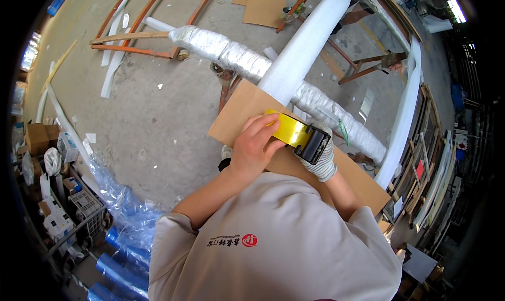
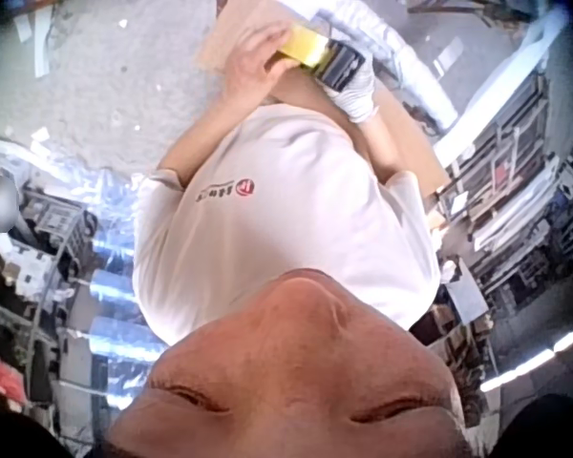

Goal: The person secures cardboard to a metal frame using a tape dispenser, wraps the frame in plastic sheeting, and then attaches labels from a document.

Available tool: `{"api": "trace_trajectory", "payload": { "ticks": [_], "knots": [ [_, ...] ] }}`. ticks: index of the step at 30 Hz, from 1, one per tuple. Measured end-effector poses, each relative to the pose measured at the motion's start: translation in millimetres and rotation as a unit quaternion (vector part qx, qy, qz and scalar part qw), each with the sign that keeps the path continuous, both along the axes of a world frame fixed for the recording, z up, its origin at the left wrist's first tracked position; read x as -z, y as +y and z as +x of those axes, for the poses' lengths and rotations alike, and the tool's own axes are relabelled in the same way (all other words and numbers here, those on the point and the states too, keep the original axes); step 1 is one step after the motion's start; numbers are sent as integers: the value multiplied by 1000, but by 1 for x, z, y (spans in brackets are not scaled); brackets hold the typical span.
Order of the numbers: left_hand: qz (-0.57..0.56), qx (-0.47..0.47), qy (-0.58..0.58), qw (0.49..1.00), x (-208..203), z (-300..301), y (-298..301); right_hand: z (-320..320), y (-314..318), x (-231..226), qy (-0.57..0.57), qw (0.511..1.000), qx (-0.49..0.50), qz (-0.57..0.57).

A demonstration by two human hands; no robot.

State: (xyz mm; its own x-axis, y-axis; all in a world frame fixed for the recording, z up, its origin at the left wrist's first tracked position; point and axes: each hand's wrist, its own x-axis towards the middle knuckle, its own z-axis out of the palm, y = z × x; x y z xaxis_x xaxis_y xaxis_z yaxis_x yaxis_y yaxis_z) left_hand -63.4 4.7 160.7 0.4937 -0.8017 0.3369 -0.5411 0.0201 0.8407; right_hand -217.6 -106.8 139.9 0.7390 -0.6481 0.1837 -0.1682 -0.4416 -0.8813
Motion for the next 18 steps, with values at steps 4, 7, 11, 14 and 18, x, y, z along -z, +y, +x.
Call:
{"api": "trace_trajectory", "payload": {
  "ticks": [4,7,11,14,18],
  "knots": [
    [-4,-12,5,1000,-2,6,0,-9,0,16,7,996,12,83],
    [-16,0,3,1000,-2,9,-1,-5,-2,7,39,995,-7,-89],
    [-8,44,16,999,-3,17,-5,-12,-1,19,20,999,-6,33],
    [0,40,39,998,-4,19,-5,-10,0,18,7,997,4,73],
    [-7,38,29,999,-2,21,-4,-7,-5,13,11,992,-27,-121]
  ]
}}
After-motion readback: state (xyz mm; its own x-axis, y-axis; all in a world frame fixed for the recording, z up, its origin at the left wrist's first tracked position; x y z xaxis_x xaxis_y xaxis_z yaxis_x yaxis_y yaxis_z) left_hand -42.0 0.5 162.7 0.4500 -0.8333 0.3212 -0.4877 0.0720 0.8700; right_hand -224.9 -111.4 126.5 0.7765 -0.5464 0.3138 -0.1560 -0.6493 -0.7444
